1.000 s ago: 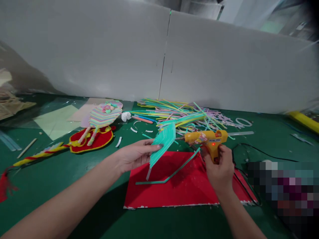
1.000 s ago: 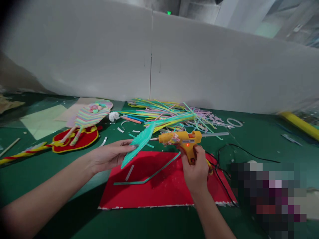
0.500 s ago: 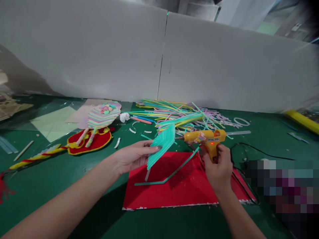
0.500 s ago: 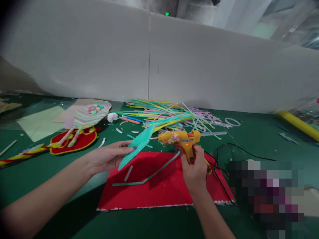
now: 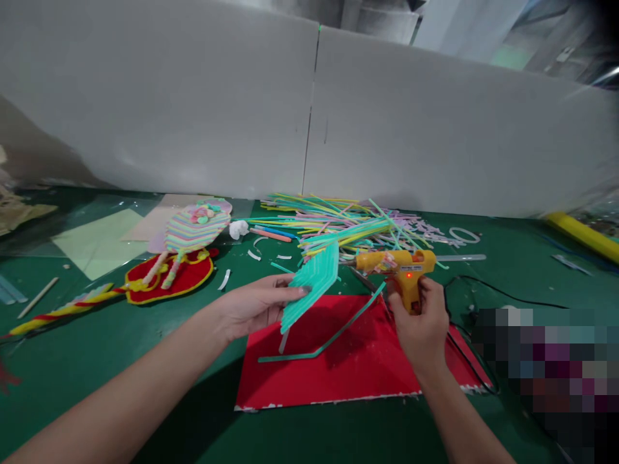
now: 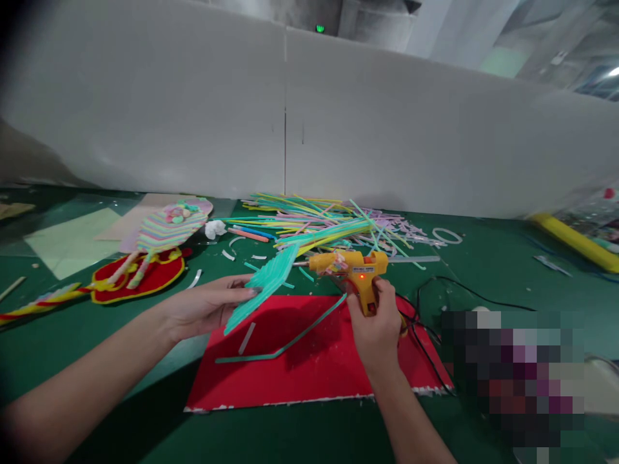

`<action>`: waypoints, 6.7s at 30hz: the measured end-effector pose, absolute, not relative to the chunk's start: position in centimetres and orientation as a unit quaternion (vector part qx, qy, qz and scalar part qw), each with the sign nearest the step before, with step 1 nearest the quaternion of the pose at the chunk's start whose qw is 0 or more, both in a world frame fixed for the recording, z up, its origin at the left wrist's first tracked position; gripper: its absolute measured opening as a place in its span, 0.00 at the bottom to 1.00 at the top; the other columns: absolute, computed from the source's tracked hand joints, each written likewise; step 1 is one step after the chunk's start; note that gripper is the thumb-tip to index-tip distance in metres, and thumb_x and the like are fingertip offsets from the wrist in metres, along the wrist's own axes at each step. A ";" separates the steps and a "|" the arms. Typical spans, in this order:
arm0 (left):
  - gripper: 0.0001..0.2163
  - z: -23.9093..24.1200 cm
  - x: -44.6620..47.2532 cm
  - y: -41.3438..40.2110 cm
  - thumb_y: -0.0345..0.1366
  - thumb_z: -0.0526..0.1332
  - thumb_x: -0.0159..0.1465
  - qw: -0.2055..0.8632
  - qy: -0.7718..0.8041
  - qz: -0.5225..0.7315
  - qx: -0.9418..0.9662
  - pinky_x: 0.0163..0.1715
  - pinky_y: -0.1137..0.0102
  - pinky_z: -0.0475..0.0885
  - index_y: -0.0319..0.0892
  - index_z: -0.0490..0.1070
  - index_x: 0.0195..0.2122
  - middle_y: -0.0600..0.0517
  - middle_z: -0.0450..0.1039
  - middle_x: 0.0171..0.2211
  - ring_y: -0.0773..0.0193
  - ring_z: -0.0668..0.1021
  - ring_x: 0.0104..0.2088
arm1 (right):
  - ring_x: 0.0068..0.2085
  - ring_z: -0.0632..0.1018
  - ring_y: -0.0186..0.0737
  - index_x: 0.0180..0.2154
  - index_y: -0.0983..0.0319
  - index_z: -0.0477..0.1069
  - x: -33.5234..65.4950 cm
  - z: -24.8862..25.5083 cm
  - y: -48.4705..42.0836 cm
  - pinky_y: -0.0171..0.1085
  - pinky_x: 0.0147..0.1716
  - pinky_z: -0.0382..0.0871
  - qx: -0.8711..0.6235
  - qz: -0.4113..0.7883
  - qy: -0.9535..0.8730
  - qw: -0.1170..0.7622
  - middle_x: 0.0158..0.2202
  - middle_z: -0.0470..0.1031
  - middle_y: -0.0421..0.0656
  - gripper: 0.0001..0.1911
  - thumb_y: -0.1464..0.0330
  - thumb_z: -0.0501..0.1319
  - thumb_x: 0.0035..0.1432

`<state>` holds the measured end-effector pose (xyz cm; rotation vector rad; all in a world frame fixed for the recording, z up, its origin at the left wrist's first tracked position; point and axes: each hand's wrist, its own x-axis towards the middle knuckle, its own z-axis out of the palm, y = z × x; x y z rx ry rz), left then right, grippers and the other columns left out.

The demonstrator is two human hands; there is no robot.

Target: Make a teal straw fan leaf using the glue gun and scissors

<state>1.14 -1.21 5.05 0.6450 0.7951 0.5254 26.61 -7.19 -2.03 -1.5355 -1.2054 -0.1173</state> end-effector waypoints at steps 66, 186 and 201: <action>0.05 5.7 0.2 0.5 0.24 0.60 0.61 0.760 0.473 0.329 0.301 0.19 0.81 0.73 0.36 0.73 0.30 0.51 0.77 0.24 0.71 0.77 0.19 | 0.11 0.49 0.21 0.30 0.62 0.64 24.1 3.1 -7.9 0.24 0.07 0.41 -0.475 0.708 -0.325 0.409 0.16 0.58 0.31 0.14 0.57 0.59 0.50; 0.08 5.4 1.5 -1.5 0.28 0.68 0.54 0.766 0.491 0.266 0.319 0.24 0.77 0.74 0.39 0.73 0.34 0.54 0.75 0.24 0.69 0.77 0.21 | 0.34 0.71 0.43 0.39 0.64 0.67 26.8 -0.7 -6.3 0.41 0.35 0.66 -0.689 -0.070 -0.563 0.451 0.32 0.68 0.45 0.13 0.61 0.55 0.58; 0.09 4.9 1.4 -1.3 0.30 0.70 0.50 0.770 0.478 0.263 0.332 0.26 0.74 0.71 0.38 0.74 0.32 0.53 0.75 0.25 0.68 0.76 0.24 | 0.35 0.71 0.43 0.39 0.63 0.67 26.9 -0.8 -6.3 0.41 0.35 0.66 -0.699 -0.060 -0.554 0.449 0.33 0.68 0.45 0.13 0.61 0.55 0.58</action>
